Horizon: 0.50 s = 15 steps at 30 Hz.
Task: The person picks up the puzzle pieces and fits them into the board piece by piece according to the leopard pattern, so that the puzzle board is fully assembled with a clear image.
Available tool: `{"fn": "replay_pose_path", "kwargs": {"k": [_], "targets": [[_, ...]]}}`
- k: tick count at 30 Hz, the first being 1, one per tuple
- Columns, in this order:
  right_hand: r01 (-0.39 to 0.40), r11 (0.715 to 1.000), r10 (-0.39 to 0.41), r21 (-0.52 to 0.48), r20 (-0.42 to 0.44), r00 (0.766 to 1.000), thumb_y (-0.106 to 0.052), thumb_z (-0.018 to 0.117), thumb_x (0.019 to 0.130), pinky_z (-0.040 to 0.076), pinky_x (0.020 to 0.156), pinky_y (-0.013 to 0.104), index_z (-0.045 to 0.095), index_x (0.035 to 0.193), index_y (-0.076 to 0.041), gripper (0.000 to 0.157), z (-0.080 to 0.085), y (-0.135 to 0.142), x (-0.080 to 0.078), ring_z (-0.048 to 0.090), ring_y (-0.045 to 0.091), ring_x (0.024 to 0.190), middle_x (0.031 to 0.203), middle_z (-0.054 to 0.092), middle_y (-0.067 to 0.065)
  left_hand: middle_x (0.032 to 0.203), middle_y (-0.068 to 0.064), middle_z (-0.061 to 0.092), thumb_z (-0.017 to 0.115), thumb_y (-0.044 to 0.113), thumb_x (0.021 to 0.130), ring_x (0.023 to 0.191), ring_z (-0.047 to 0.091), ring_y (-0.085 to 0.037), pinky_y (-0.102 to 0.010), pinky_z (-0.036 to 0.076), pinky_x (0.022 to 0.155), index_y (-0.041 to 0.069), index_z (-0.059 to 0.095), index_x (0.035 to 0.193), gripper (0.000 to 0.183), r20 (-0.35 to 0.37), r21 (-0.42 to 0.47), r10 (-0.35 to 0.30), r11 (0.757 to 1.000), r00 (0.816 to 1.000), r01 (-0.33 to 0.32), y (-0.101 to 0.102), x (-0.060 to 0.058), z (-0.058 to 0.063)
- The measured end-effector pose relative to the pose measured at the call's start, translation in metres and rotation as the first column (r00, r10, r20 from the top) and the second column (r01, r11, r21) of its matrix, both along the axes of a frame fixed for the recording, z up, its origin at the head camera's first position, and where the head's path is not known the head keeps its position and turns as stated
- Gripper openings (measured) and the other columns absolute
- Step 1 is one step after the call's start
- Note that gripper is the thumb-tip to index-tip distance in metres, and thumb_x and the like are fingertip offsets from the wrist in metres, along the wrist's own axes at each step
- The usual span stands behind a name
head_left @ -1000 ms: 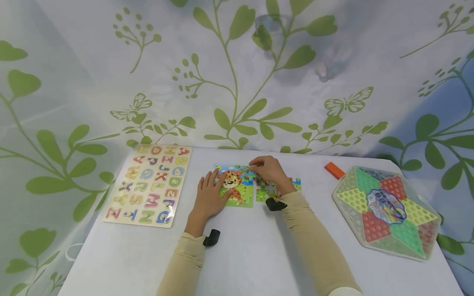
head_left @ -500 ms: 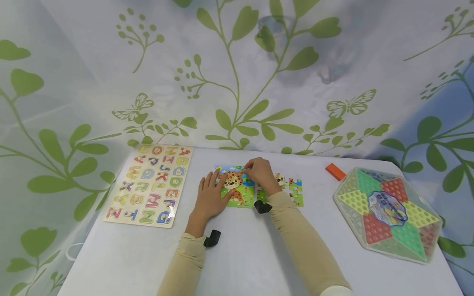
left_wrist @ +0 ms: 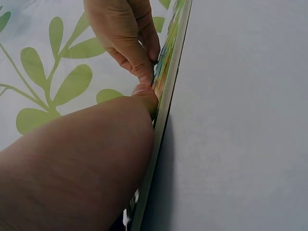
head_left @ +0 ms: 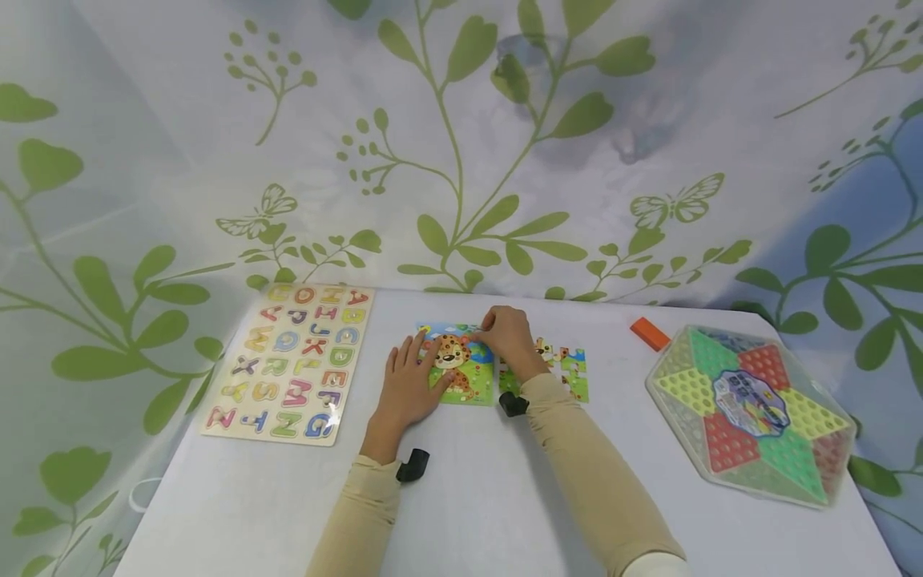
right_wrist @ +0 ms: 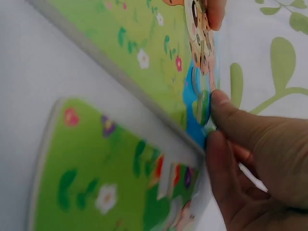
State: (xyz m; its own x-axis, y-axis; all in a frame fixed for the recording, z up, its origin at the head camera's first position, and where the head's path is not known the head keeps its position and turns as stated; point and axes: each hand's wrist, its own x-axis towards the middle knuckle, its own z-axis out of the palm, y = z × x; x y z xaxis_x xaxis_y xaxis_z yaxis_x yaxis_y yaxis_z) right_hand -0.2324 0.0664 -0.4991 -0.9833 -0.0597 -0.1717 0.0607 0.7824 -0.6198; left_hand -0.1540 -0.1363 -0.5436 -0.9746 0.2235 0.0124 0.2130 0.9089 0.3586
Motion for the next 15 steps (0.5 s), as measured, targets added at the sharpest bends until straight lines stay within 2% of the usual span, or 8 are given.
{"fn": "replay_pose_path", "kwargs": {"k": [4, 8, 11, 15], "targets": [[-0.055, 0.997, 0.053, -0.061, -0.042, 0.998, -0.039, 0.079, 0.09, 0.059, 0.078, 0.04, 0.07, 0.1, -0.011, 0.031, -0.007, 0.015, 0.001, 0.067, 0.025, 0.092, 0.102, 0.072, 0.009, 0.171, -0.015, 0.017, 0.05, 0.055, 0.102, 0.158, 0.016, -0.038, -0.059, 0.015, 0.129, 0.019, 0.028, 0.163, 0.074, 0.001, 0.025, -0.004, 1.0, 1.0, 0.004, -0.001, 0.0, -0.002], [-0.142, 0.985, 0.138, -0.1, -0.046, 0.989, -0.041, 0.074, 0.093, 0.058, 0.087, 0.045, 0.07, 0.117, -0.011, 0.039, -0.006, 0.041, 0.006, 0.066, 0.029, 0.106, 0.118, 0.069, 0.011, 0.172, -0.015, 0.011, 0.057, 0.062, 0.096, 0.159, 0.016, -0.035, -0.054, 0.016, 0.13, 0.013, 0.017, 0.165, 0.093, 0.034, 0.091, -0.002, 0.996, 0.999, -0.001, -0.007, 0.004, -0.003], [-0.21, 0.978, 0.21, -0.012, -0.015, 0.978, -0.041, 0.078, 0.09, 0.056, 0.094, 0.048, 0.067, 0.131, -0.01, 0.052, -0.001, 0.059, 0.013, 0.064, 0.031, 0.112, 0.126, 0.065, 0.012, 0.173, -0.014, 0.009, 0.068, 0.064, 0.087, 0.159, 0.016, -0.033, -0.051, 0.017, 0.13, 0.009, 0.008, 0.165, 0.113, 0.08, 0.146, -0.002, 0.989, 0.997, -0.009, -0.013, 0.01, 0.0], [-0.314, 0.94, 0.314, 0.134, 0.019, 0.949, -0.038, 0.083, 0.086, 0.053, 0.102, 0.05, 0.064, 0.137, -0.006, 0.063, 0.005, 0.071, 0.021, 0.061, 0.034, 0.118, 0.13, 0.063, 0.016, 0.172, -0.015, 0.011, 0.081, 0.061, 0.078, 0.159, 0.016, -0.033, -0.051, 0.015, 0.131, 0.005, 0.005, 0.165, 0.128, 0.114, 0.205, 0.004, 0.978, 0.993, -0.027, -0.02, 0.015, 0.009]]}}
